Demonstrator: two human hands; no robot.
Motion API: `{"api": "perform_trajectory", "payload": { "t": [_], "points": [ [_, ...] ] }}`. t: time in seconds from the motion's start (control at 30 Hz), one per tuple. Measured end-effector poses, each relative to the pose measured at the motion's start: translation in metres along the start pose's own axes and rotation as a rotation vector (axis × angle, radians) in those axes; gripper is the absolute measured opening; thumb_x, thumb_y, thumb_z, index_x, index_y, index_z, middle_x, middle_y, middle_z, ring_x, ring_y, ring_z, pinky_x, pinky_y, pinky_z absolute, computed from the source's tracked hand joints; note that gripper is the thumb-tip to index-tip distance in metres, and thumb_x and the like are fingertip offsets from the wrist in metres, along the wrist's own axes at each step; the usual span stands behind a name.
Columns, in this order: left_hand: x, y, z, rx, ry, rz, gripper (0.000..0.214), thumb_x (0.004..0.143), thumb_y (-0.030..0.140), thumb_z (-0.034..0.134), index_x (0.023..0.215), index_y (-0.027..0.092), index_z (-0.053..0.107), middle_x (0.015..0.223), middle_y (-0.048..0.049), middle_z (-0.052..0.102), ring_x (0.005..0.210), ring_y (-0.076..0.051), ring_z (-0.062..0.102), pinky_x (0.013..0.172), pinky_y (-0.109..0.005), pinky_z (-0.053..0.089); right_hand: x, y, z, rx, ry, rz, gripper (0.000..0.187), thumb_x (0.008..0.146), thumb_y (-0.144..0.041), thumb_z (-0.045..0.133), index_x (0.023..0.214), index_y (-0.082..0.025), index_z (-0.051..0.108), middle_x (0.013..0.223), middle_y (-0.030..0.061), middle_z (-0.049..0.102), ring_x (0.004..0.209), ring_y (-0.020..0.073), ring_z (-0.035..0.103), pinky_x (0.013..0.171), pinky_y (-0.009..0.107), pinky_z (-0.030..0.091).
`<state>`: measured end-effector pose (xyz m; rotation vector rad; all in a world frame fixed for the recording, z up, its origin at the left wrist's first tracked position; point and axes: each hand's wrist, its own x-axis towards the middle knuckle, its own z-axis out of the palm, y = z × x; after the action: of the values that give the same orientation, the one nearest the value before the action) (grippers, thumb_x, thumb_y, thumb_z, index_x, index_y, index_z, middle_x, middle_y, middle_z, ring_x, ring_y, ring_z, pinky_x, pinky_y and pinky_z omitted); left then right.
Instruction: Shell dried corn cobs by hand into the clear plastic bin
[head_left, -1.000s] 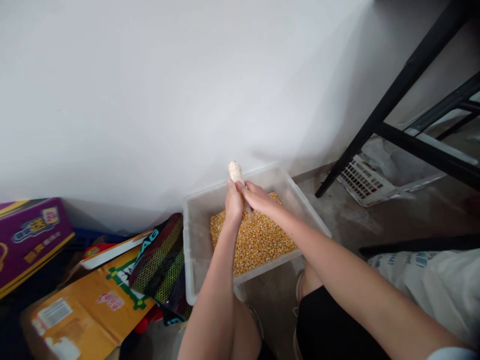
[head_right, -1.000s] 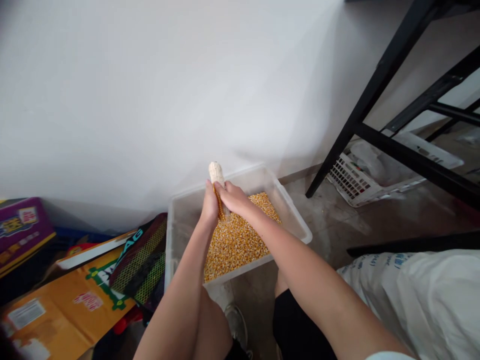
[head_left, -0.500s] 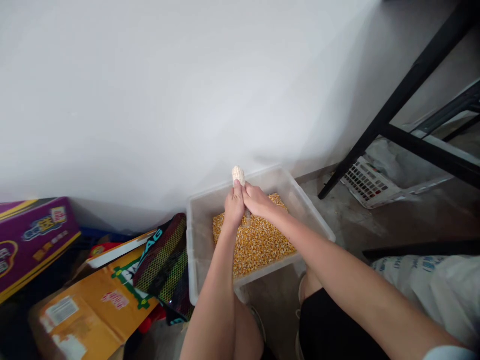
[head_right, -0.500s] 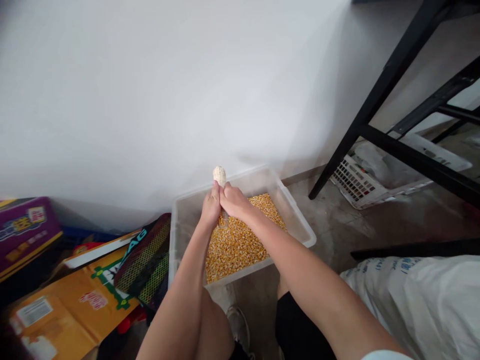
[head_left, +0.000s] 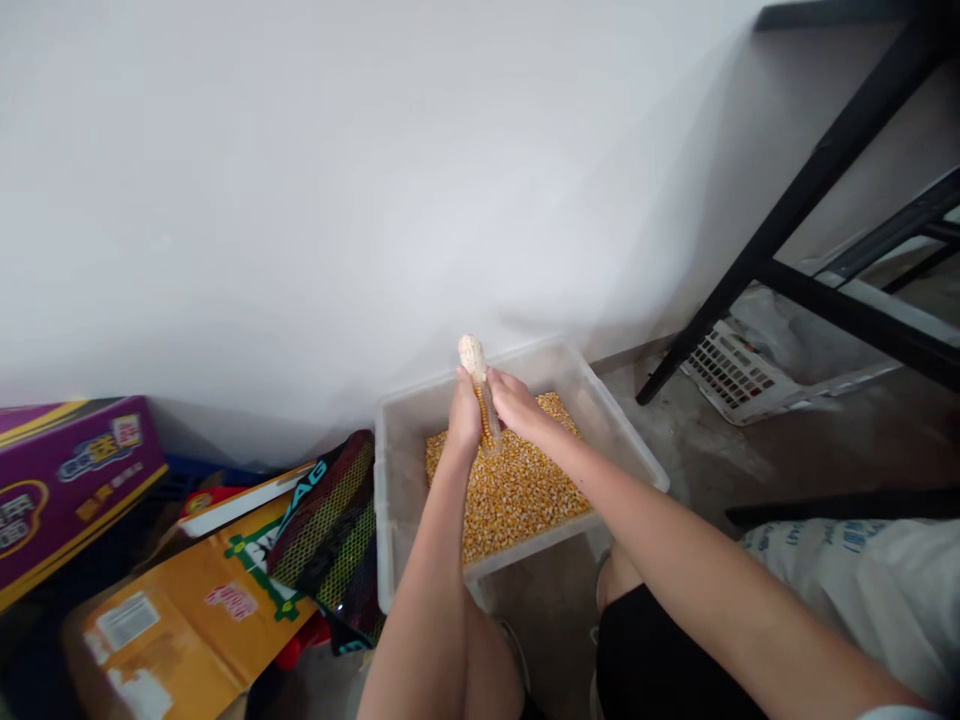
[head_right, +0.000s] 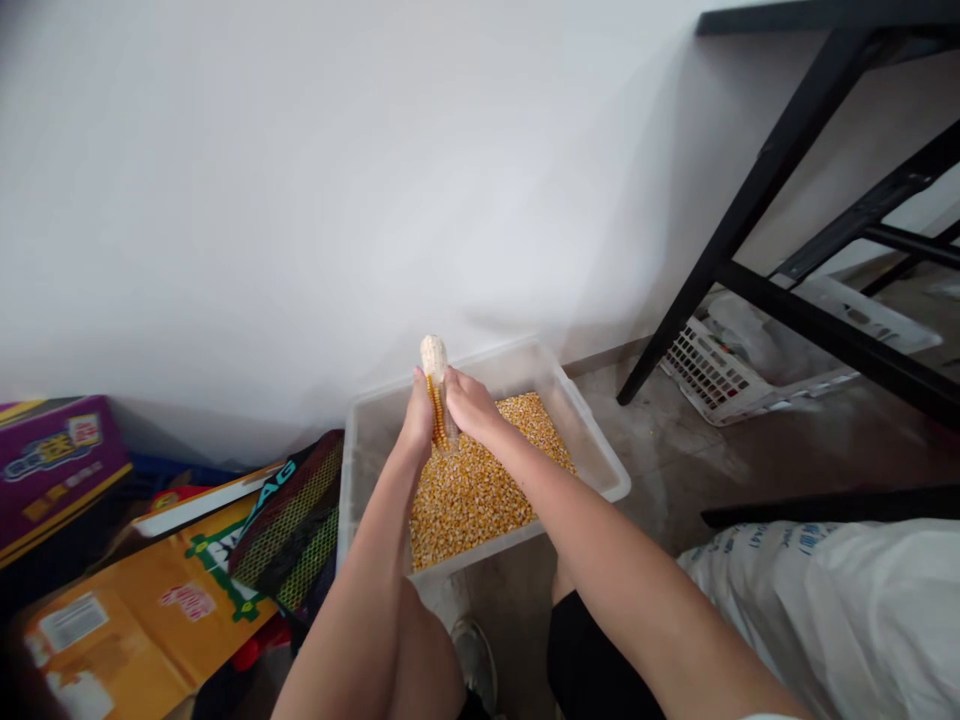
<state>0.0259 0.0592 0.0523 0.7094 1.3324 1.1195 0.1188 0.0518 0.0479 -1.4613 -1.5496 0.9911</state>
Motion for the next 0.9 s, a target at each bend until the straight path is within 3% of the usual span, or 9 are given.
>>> {"api": "perform_trajectory", "payload": {
  "t": [0.1, 0.2, 0.3, 0.47, 0.6, 0.7, 0.8, 0.9],
  "points": [
    [0.002, -0.001, 0.005, -0.046, -0.137, -0.005, 0.051, 0.085, 0.061, 0.035, 0.091, 0.018, 0.063, 0.077, -0.0089, 0.065, 0.083, -0.022, 0.063, 0.069, -0.029, 0.048, 0.000, 0.001, -0.004, 0.029, -0.017, 0.014, 0.053, 0.096, -0.050, 0.014, 0.117, -0.023, 0.055, 0.115, 0.0065, 0.061, 0.109, 0.0186, 0.055, 0.091, 0.030, 0.041],
    [0.003, -0.001, 0.009, -0.044, -0.160, -0.006, 0.051, 0.087, 0.059, 0.034, 0.095, 0.017, 0.063, 0.075, -0.0082, 0.065, 0.081, -0.021, 0.063, 0.069, -0.029, 0.049, -0.003, 0.001, -0.008, -0.004, -0.067, 0.041, 0.053, 0.094, -0.055, 0.021, 0.118, -0.022, 0.054, 0.110, 0.0085, 0.063, 0.103, 0.0204, 0.058, 0.086, 0.030, 0.042],
    [0.000, -0.003, 0.011, -0.003, -0.115, 0.036, 0.046, 0.086, 0.056, 0.040, 0.093, 0.017, 0.062, 0.073, -0.0074, 0.064, 0.080, -0.021, 0.063, 0.068, -0.028, 0.048, -0.008, 0.002, -0.009, -0.064, -0.088, 0.043, 0.050, 0.094, -0.054, 0.026, 0.117, -0.020, 0.054, 0.104, 0.0097, 0.065, 0.096, 0.0214, 0.060, 0.080, 0.029, 0.043],
    [-0.004, -0.013, 0.011, 0.140, 0.033, 0.136, 0.037, 0.078, 0.054, 0.054, 0.078, 0.017, 0.058, 0.071, -0.0082, 0.062, 0.078, -0.022, 0.059, 0.066, -0.027, 0.045, -0.015, 0.005, -0.009, -0.176, -0.061, 0.010, 0.050, 0.097, -0.047, 0.020, 0.106, -0.017, 0.059, 0.097, 0.0112, 0.066, 0.091, 0.0191, 0.061, 0.078, 0.025, 0.042],
    [-0.004, -0.021, 0.012, 0.339, 0.059, 0.287, 0.042, 0.079, 0.058, 0.050, 0.072, 0.017, 0.056, 0.071, -0.0077, 0.060, 0.077, -0.022, 0.058, 0.067, -0.027, 0.042, -0.019, 0.007, -0.012, -0.206, -0.034, -0.032, 0.049, 0.097, -0.044, 0.019, 0.102, -0.016, 0.059, 0.094, 0.0111, 0.066, 0.087, 0.0174, 0.061, 0.074, 0.023, 0.041],
    [-0.005, -0.023, 0.011, 0.431, 0.070, 0.327, 0.045, 0.082, 0.059, 0.043, 0.073, 0.017, 0.056, 0.075, -0.0088, 0.062, 0.080, -0.022, 0.059, 0.070, -0.028, 0.042, -0.022, 0.009, -0.014, -0.213, -0.034, -0.060, 0.046, 0.097, -0.041, 0.021, 0.096, -0.016, 0.059, 0.090, 0.0107, 0.066, 0.083, 0.0171, 0.061, 0.073, 0.024, 0.041],
    [-0.010, -0.020, 0.010, 0.377, 0.053, 0.312, 0.046, 0.084, 0.057, 0.041, 0.078, 0.016, 0.059, 0.081, -0.0106, 0.064, 0.086, -0.022, 0.060, 0.071, -0.027, 0.044, -0.023, 0.010, -0.015, -0.201, -0.021, -0.056, 0.042, 0.097, -0.038, 0.024, 0.087, -0.017, 0.059, 0.084, 0.0092, 0.065, 0.079, 0.0168, 0.061, 0.072, 0.024, 0.042],
    [-0.016, -0.013, 0.009, 0.176, -0.036, 0.220, 0.048, 0.085, 0.058, 0.037, 0.083, 0.016, 0.060, 0.078, -0.0091, 0.064, 0.079, -0.020, 0.062, 0.066, -0.026, 0.046, -0.020, 0.011, -0.015, -0.014, -0.064, 0.051, 0.042, 0.096, -0.041, 0.024, 0.087, -0.017, 0.058, 0.082, 0.0075, 0.064, 0.073, 0.0156, 0.061, 0.065, 0.024, 0.046]
  ]
}}
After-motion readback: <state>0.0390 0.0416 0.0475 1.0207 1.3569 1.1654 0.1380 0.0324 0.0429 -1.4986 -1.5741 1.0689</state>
